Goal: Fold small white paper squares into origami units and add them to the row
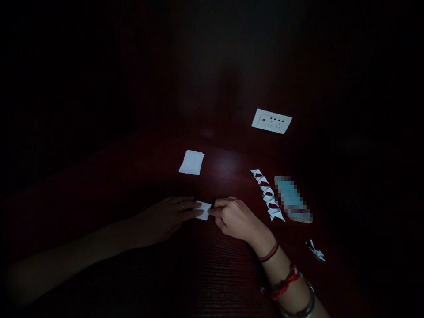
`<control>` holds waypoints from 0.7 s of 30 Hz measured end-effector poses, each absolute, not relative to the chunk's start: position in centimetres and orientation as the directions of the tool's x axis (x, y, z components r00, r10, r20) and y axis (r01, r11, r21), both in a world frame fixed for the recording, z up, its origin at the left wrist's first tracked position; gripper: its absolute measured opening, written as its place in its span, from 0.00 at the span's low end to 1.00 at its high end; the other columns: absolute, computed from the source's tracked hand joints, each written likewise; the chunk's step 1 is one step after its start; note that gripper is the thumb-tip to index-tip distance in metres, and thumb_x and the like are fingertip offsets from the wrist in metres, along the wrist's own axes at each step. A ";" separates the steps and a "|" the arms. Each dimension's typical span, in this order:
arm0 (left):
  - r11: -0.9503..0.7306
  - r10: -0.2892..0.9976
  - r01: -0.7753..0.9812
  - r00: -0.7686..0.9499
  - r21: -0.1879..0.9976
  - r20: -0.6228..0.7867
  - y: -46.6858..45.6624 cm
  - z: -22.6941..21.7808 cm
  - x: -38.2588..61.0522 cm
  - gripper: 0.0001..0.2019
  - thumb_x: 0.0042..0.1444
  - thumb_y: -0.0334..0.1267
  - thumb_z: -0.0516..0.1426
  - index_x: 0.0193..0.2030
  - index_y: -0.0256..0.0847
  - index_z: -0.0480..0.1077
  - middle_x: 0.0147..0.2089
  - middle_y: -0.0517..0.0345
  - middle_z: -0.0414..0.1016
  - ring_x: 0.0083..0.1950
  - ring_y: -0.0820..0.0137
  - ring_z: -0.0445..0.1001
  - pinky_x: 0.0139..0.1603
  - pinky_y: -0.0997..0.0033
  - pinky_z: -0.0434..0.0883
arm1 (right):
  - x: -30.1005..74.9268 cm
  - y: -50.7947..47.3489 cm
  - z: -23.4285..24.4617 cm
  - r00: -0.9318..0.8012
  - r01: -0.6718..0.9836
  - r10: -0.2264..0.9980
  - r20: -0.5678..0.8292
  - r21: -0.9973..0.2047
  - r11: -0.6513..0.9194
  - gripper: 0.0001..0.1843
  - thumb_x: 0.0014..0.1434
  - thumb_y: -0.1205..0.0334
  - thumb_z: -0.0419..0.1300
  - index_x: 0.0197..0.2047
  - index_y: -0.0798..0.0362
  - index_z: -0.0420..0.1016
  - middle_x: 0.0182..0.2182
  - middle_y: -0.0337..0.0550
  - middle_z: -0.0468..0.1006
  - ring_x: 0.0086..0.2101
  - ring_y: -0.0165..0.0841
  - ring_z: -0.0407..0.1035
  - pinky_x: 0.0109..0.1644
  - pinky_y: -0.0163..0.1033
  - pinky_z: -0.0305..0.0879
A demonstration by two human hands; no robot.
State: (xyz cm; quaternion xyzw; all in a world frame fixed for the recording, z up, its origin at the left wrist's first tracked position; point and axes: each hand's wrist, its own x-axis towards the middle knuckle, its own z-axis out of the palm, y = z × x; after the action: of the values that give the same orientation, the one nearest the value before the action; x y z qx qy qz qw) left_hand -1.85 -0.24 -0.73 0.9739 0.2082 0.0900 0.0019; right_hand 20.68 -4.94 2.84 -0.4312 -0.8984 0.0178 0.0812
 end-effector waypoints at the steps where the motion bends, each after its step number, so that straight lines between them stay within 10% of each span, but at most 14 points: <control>1: -0.913 0.406 0.406 0.897 0.039 0.174 -0.3 -0.7 -1.9 0.26 0.55 0.26 0.47 0.59 0.49 0.53 0.61 0.62 0.54 0.59 0.63 0.54 0.55 0.60 0.55 | 20.6 -5.0 2.8 -0.623 0.765 0.773 0.121 -0.114 0.634 0.15 0.56 0.70 0.49 0.42 0.52 0.73 0.32 0.41 0.71 0.33 0.29 0.65 0.42 0.36 0.60; 21: -0.910 0.413 0.415 0.895 0.027 0.168 -0.3 -1.0 -1.9 0.27 0.55 0.27 0.48 0.60 0.50 0.50 0.62 0.63 0.53 0.60 0.62 0.52 0.55 0.58 0.55 | 20.6 -4.9 2.9 -0.569 0.770 0.814 0.116 -0.273 0.576 0.16 0.54 0.72 0.49 0.42 0.54 0.73 0.32 0.41 0.70 0.31 0.27 0.65 0.36 0.32 0.60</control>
State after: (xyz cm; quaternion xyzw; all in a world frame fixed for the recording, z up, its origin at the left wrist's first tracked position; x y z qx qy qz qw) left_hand -1.90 -0.32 -0.96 0.9734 0.2126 0.0851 -0.0046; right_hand 20.59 -4.90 2.89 -0.4500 -0.8804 0.0962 0.1148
